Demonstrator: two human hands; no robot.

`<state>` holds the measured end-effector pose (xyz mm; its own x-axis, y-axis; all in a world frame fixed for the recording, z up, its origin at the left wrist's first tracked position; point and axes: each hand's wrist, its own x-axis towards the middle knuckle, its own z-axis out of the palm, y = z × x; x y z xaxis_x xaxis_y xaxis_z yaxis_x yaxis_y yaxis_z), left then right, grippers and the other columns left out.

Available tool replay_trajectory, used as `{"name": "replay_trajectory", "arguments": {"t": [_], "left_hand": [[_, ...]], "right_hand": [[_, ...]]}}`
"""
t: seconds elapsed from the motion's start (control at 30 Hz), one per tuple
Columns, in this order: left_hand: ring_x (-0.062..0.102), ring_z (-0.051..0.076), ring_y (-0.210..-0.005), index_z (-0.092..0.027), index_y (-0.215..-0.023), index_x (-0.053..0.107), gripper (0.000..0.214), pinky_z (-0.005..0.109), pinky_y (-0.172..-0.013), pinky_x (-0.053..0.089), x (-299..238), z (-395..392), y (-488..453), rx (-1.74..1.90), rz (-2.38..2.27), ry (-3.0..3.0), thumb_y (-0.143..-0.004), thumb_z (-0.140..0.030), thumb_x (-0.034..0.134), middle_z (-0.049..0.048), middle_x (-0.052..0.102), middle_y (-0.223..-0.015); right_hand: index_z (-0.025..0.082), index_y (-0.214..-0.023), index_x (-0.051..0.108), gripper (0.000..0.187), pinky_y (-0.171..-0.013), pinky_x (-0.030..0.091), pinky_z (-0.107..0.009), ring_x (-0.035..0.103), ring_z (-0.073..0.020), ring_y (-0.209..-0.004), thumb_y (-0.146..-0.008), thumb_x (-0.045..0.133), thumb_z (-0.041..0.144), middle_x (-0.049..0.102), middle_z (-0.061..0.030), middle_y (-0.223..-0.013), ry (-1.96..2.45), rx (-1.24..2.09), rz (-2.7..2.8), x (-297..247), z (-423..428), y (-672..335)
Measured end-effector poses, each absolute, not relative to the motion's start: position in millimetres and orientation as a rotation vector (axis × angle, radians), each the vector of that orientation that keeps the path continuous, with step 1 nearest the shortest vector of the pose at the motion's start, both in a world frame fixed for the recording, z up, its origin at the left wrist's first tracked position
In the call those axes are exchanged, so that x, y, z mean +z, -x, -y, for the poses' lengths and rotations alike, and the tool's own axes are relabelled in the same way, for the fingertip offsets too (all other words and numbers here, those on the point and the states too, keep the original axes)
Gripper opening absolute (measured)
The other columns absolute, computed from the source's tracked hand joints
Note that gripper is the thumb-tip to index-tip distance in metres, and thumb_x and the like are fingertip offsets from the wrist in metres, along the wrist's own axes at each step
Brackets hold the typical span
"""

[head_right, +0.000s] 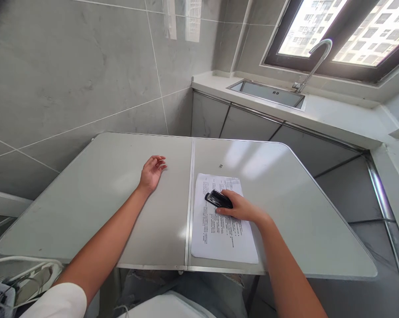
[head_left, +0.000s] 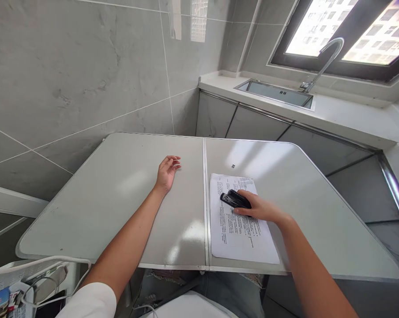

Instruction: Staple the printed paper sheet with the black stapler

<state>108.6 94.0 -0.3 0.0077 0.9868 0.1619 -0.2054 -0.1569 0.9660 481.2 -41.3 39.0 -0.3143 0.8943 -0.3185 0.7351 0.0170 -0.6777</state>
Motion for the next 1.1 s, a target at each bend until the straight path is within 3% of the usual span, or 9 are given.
{"name": "replay_trajectory", "arguments": {"t": [0.13,0.27,0.43,0.6,0.8,1.1], "left_hand": [[0.069,0.023,-0.111,-0.024,-0.104,0.062,0.038,0.043,-0.095,0.059,-5.2,-101.7,-99.0,1.461,-0.966,-1.056,-0.097,-0.057,0.046,0.0126,0.068,-0.133],[0.068,0.022,-0.115,-0.025,-0.108,0.063,0.046,0.045,-0.098,0.059,-10.2,-105.9,-92.2,1.560,-1.000,-1.033,-0.097,-0.063,0.040,0.0128,0.065,-0.141],[0.067,0.021,-0.114,-0.025,-0.107,0.060,0.042,0.047,-0.102,0.057,-14.5,-109.2,-86.9,1.678,-0.979,-0.961,-0.097,-0.060,0.038,0.0126,0.060,-0.150],[0.066,0.019,-0.113,-0.024,-0.102,0.058,0.038,0.045,-0.102,0.057,-15.7,-110.0,-86.5,1.694,-0.985,-0.891,-0.097,-0.057,0.039,0.0125,0.058,-0.154],[0.066,0.020,-0.110,-0.025,-0.101,0.059,0.044,0.045,-0.099,0.057,-15.5,-109.2,-86.5,1.671,-1.061,-1.018,-0.098,-0.061,0.034,0.0124,0.062,-0.147],[0.064,0.014,-0.090,-0.021,-0.091,0.064,0.016,0.033,-0.088,0.054,-5.4,-106.2,-90.8,1.733,-0.594,-0.311,-0.093,-0.037,0.062,0.0097,0.064,-0.146]], "right_hand": [[0.025,-0.105,0.067,0.047,-0.074,0.049,-0.034,0.062,-0.0237,-0.086,-0.079,0.078,0.063,0.068,-0.0058,-0.099,1.586,1.400,1.880,53.7,26.3,-499.7],[0.022,-0.083,0.065,0.046,-0.064,0.046,-0.031,0.055,-0.0180,-0.072,-0.083,0.073,0.067,0.063,-0.0045,-0.079,1.617,1.148,1.363,43.5,-2.5,-513.9],[0.022,-0.067,0.056,0.045,-0.051,0.035,-0.030,0.043,-0.0130,-0.055,-0.071,0.081,0.059,0.052,0.0010,-0.063,1.624,0.891,0.965,-0.6,-37.3,-528.8],[0.022,-0.072,0.060,0.040,-0.052,0.030,-0.030,0.039,-0.0136,-0.055,-0.077,0.075,0.059,0.050,0.0027,-0.060,1.670,0.757,1.187,-19.3,-37.4,-531.7],[0.021,-0.071,0.061,0.039,-0.059,0.033,-0.030,0.042,-0.0147,-0.061,-0.082,0.070,0.058,0.051,0.0026,-0.062,1.728,0.645,1.366,-14.9,-29.1,-526.1],[0.021,-0.070,0.061,0.040,-0.060,0.032,-0.031,0.040,-0.0146,-0.062,-0.083,0.071,0.057,0.050,0.0026,-0.061,1.737,0.605,1.383,-17.8,-30.7,-528.4]]}}
